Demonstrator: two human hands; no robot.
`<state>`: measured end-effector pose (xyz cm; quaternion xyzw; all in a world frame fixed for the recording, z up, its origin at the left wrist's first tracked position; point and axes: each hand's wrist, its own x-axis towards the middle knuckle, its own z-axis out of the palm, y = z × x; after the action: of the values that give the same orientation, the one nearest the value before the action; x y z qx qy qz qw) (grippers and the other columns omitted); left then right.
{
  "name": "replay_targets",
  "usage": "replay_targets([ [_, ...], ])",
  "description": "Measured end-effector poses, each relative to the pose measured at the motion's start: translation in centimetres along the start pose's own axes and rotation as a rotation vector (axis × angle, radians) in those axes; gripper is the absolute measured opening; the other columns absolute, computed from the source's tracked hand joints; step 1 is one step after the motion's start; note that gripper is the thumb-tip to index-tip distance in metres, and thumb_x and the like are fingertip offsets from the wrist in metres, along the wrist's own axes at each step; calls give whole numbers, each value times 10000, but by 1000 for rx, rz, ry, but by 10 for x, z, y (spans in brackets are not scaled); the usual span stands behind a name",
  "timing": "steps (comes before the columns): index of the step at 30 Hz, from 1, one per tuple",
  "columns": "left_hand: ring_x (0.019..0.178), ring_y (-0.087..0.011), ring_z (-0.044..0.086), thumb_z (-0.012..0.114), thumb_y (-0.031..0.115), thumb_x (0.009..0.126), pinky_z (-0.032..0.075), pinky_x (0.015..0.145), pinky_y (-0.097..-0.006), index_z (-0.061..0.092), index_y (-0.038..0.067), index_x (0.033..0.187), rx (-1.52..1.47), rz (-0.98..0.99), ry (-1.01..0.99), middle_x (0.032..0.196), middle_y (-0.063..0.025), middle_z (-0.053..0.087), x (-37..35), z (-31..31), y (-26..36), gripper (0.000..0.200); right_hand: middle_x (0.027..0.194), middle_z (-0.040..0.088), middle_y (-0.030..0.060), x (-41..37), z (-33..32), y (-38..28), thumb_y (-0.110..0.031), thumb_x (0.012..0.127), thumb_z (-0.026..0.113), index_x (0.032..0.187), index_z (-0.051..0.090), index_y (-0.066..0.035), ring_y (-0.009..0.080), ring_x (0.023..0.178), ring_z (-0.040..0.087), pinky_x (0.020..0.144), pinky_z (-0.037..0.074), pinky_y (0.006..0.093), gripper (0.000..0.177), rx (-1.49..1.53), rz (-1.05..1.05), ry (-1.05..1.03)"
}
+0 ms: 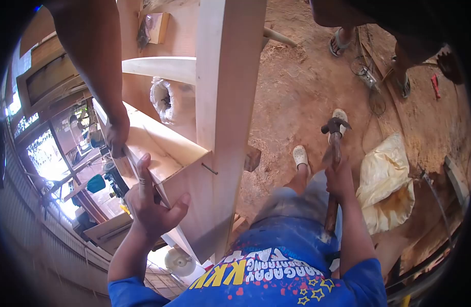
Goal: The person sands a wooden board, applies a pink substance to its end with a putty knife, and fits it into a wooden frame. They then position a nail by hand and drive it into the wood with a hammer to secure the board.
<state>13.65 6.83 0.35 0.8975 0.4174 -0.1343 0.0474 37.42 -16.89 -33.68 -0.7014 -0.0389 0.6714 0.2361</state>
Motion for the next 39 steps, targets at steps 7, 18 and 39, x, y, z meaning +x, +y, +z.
replay_targets([
  [7,495,-262,624,858,357,686,513,523,-355,396,-106,1550,-7,-117,4,629,-62,586,-3,0,7,1083,677,531,29,-9,14,-25,-133,994,580,1061,512,-51,138,475,551,420,479,313,125,54,-65,-36],
  [18,785,-343,662,849,389,666,546,690,-457,668,126,1313,244,220,380,935,-137,606,5,2,0,721,693,533,20,-155,97,-44,-270,1091,606,1107,455,-75,113,538,538,504,478,277,247,777,-634,-124],
  [39,662,-296,423,734,283,699,375,621,-392,478,-1,812,-152,618,34,770,-132,428,71,-8,-24,399,705,538,1,-198,145,-28,-276,1122,498,959,522,-114,77,508,497,472,474,283,231,840,-1083,249],
])
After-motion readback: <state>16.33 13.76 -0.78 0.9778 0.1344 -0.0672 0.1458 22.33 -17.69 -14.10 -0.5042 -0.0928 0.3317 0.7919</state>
